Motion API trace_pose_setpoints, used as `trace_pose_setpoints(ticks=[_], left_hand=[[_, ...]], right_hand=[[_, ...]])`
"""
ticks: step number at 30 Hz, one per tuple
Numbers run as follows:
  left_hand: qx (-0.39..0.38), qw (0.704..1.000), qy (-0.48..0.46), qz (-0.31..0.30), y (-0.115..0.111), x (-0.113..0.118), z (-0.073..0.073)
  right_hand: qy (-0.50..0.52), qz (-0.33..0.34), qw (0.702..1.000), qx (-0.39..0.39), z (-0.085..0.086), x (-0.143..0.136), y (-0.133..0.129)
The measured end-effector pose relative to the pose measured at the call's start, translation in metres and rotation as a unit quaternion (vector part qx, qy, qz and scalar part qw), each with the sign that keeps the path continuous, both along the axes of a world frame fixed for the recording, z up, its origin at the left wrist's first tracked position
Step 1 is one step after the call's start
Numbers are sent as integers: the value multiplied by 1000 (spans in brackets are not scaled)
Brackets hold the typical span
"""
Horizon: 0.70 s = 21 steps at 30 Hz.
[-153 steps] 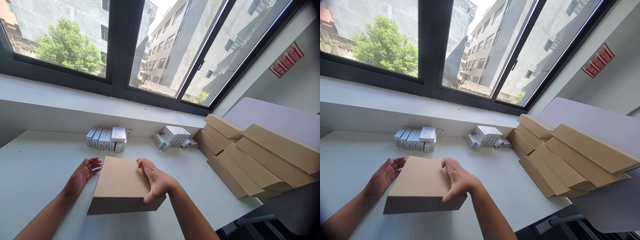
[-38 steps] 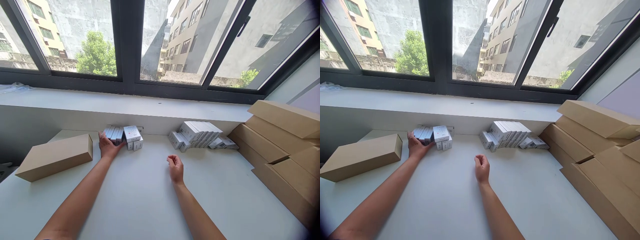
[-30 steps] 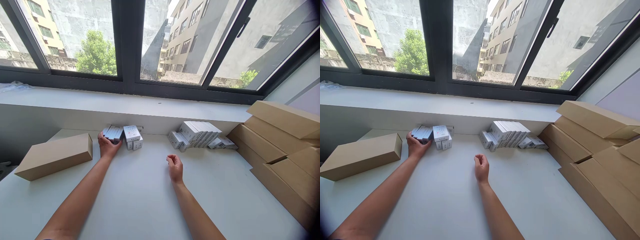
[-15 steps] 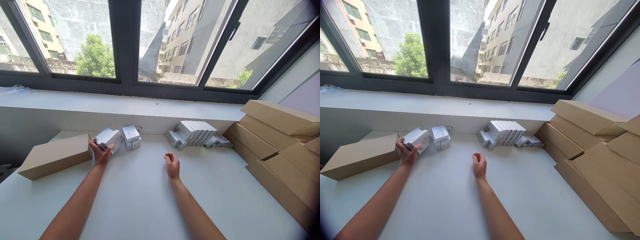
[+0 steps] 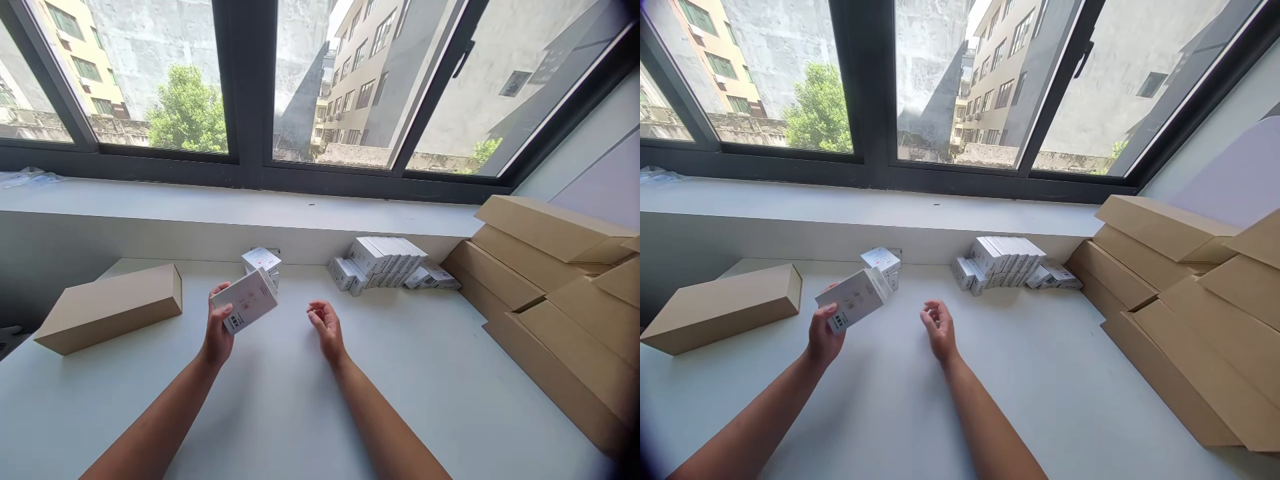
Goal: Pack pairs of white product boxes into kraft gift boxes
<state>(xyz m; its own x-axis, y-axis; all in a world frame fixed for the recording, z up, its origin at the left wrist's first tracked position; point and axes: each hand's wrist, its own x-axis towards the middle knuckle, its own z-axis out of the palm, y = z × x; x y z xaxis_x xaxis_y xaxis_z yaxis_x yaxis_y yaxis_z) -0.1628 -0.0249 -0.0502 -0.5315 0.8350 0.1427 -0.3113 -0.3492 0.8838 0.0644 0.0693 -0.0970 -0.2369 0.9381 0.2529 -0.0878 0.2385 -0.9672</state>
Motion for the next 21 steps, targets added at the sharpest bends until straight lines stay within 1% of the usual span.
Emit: trace_pose_setpoints(ticks=[2, 4, 6, 8, 10, 11, 12, 15, 18, 21], left_hand=[[6, 998, 43, -41, -11, 17, -1], [35, 991, 120, -54, -18, 31, -6], [68, 973, 217, -31, -21, 40, -14], [81, 941, 326, 29, -21, 44, -21], [73, 907, 408, 73, -20, 45, -26], [70, 898, 427, 76, -19, 45, -29], [71, 896, 433, 68, -19, 46, -30], [79, 904, 418, 36, -19, 48, -35], [90, 915, 392, 12, -19, 48, -41], [66, 935, 349, -15, -18, 44, -47]], right_hand=[[-10, 111, 993, 37, 0, -4, -10], [-5, 213, 976, 33, 1, -7, -16], [18, 293, 956, 3, 4, -7, -17], [42, 348, 936, -31, 6, -6, -14], [64, 374, 923, -68, 7, -3, -10], [71, 378, 919, -87, 7, -2, -9], [76, 375, 918, -105, 6, -2, -7], [81, 362, 918, -142, 3, 0, -6], [95, 370, 911, -154, 2, 1, -5], [112, 369, 909, -161, 3, 2, -4]])
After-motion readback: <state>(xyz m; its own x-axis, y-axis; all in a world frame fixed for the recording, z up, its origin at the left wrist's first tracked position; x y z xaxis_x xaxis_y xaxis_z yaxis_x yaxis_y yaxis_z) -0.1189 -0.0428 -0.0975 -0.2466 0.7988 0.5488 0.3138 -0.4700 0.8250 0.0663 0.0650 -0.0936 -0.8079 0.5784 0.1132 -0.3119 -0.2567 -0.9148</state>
